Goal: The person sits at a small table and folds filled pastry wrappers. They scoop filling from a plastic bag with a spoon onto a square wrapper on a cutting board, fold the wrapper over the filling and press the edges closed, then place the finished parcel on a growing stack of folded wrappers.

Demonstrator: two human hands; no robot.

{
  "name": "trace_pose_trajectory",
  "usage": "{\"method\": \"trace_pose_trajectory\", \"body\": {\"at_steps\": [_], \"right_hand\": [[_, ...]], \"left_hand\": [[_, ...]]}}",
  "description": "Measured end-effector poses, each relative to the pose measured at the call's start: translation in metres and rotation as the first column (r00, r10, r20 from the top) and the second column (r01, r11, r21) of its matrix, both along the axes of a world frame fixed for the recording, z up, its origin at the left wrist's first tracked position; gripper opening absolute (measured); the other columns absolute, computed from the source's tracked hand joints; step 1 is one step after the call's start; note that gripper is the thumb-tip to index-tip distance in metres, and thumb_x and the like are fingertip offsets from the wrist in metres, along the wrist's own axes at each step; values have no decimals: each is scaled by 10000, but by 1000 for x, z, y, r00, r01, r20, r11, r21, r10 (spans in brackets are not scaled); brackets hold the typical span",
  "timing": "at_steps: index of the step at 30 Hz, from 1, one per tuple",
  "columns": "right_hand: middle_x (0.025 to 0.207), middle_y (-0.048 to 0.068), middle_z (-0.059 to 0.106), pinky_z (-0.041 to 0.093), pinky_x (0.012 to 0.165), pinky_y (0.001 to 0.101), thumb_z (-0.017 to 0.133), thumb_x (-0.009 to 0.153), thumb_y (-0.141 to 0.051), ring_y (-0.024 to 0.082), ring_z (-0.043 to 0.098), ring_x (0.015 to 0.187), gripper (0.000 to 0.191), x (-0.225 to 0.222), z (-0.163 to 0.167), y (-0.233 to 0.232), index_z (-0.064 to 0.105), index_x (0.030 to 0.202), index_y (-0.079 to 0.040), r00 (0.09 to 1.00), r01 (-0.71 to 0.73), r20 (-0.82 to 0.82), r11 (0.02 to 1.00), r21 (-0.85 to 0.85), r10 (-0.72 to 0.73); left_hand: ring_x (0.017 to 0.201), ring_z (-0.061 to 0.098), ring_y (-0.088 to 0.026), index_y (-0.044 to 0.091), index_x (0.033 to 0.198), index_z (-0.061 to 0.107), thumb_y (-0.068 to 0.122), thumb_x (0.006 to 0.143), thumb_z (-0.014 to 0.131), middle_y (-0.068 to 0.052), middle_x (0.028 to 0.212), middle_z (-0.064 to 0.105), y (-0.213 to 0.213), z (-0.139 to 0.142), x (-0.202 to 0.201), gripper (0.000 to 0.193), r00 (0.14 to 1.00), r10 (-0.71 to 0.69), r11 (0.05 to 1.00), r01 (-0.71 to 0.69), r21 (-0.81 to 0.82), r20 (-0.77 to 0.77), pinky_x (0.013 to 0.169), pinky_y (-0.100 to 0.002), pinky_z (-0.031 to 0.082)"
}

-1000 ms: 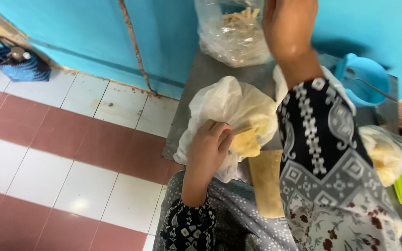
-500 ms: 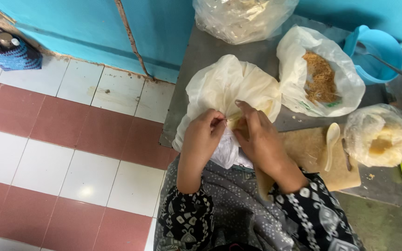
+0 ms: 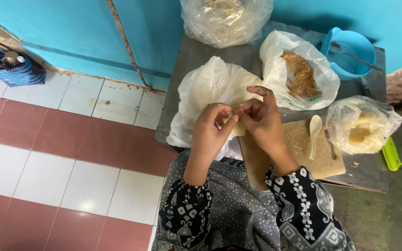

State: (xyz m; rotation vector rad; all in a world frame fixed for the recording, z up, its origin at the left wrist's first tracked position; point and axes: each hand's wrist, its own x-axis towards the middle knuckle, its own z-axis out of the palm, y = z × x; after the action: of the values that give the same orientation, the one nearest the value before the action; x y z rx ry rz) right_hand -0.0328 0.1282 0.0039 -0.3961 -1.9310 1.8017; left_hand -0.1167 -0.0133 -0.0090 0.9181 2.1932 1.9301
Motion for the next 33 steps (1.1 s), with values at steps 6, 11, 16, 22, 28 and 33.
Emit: {"method": "trace_pose_trajectory", "body": {"at_steps": [6,11,16,22,28,33], "right_hand": [[991,90,709,570,820,232,607,925,68,120,714,918,559,4,9,3,373,1426,-14,994,44,103,991,-129,-31],[910,85,665,552,735,238,754,900,50,120,664,808,615,-6,5,-21,409,1407,1,983,62,163,988,140,-84],[901,67,667,553,734,235,719,883,98,117,666,807,629,-16,3,-31,390,1412,12,992,70,103,997,35,-73],[951,90,700,588,858,269,630,902,147,150,713,912,596,-7,7,-16,413,1444,24,994,103,53,955,-277,-91],[1020,110,705,571,904,285,658,878,174,157,699,975,735,-6,1,-17,340,1520,7,999,9,-43,958,-288,-22],[1013,105,698,576,907,273,651,883,188,156,702,973,705,-7,-3,-16,382,1512,18,996,63,-46,951,-302,-81]], "left_hand": [[739,730,-107,32,1067,677,92,970,707,-61,938,740,9,-11,3,117,983,-98,988,77,131,157,643,-253,579],[700,673,-89,41,1111,648,96,1003,598,-52,913,696,0,-11,-6,131,842,-143,985,70,158,519,600,-249,594],[744,705,-89,26,1067,661,107,952,663,-48,944,711,-4,-3,-8,141,904,-95,994,61,95,417,585,-245,600],[747,718,-93,-5,1015,752,137,914,772,-65,875,775,-7,-7,-8,176,941,-79,997,66,50,328,655,-229,566],[770,741,-74,-34,1067,730,119,958,704,-65,879,777,-5,-19,-9,189,875,-144,984,77,161,463,697,-221,593],[754,731,-94,-38,1049,721,113,965,693,-75,865,766,-2,-23,-9,175,866,-109,985,27,172,488,682,-239,590]]}}
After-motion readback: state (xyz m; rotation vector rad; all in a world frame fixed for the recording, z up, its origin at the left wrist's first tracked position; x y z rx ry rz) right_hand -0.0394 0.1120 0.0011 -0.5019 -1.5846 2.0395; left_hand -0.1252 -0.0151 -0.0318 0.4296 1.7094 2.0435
